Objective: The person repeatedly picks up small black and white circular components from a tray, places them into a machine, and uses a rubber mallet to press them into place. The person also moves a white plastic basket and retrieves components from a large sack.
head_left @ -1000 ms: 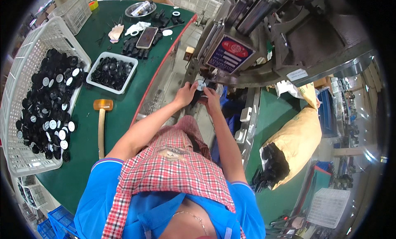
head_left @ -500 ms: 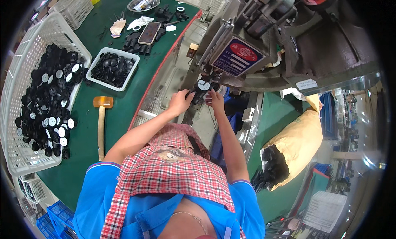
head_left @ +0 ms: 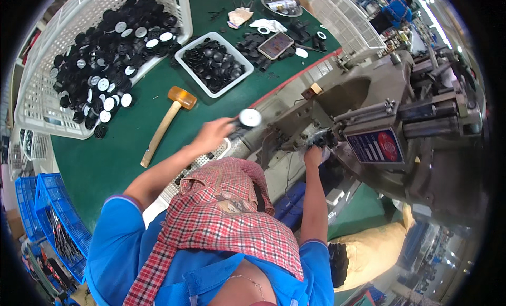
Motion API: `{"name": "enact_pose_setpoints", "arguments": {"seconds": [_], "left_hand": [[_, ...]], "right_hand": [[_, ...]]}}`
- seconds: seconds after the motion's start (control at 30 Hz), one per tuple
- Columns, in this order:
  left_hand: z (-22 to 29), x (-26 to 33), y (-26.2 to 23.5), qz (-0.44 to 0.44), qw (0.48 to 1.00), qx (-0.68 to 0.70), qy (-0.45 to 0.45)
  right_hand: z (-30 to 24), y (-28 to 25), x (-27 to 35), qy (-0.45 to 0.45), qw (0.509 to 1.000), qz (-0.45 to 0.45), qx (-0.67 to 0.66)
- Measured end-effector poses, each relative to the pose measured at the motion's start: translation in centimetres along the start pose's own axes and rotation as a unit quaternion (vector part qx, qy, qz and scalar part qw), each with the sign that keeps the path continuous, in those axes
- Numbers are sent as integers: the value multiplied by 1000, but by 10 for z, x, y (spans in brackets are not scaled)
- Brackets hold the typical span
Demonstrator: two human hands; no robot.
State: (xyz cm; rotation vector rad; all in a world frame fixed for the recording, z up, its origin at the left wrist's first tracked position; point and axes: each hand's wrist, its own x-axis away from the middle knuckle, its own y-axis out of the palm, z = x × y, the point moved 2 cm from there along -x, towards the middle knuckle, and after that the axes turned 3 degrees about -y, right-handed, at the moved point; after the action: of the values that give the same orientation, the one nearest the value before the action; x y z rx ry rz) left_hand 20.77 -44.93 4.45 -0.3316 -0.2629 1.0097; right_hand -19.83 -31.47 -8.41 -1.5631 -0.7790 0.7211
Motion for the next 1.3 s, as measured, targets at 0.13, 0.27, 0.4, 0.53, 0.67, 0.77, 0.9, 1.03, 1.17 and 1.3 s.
{"name": "enact_pose_setpoints", "arguments": {"seconds": [0.13, 0.27, 0.4, 0.53, 0.67, 0.77, 0.9, 1.03, 1.17, 1.3], "left_hand": [[-42, 38, -79, 8, 980, -72, -184], [-12, 28, -102, 130, 910, -385, -85], [5, -57, -101, 211, 912, -350, 30], [-4, -149, -88, 205, 858, -461, 95], [-10, -172, -81, 200, 833, -509, 84], [1, -149, -85, 250, 902, -335, 110], [5, -89, -92, 142, 988, -20, -59], [-9, -17, -88, 127, 979, 14, -160], [-32, 12, -67, 148, 959, 86, -225], [-42, 9, -63, 180, 954, -28, -237]], "right_hand": [[4, 1, -18, 28, 997, -70, 36], [25, 9, -27, -31, 997, -45, 47], [49, 34, -30, -174, 981, 59, 54], [66, 54, -32, -151, 986, 51, 55], [63, 31, -28, -75, 992, -76, -68], [49, -17, -17, 21, 837, -199, -510], [7, -79, 1, -25, 662, -311, -682], [-27, -114, 7, -16, 671, -329, -664], [-42, -122, 23, 113, 665, -264, -690], [-55, -117, 40, 35, 790, -44, -611]]}}
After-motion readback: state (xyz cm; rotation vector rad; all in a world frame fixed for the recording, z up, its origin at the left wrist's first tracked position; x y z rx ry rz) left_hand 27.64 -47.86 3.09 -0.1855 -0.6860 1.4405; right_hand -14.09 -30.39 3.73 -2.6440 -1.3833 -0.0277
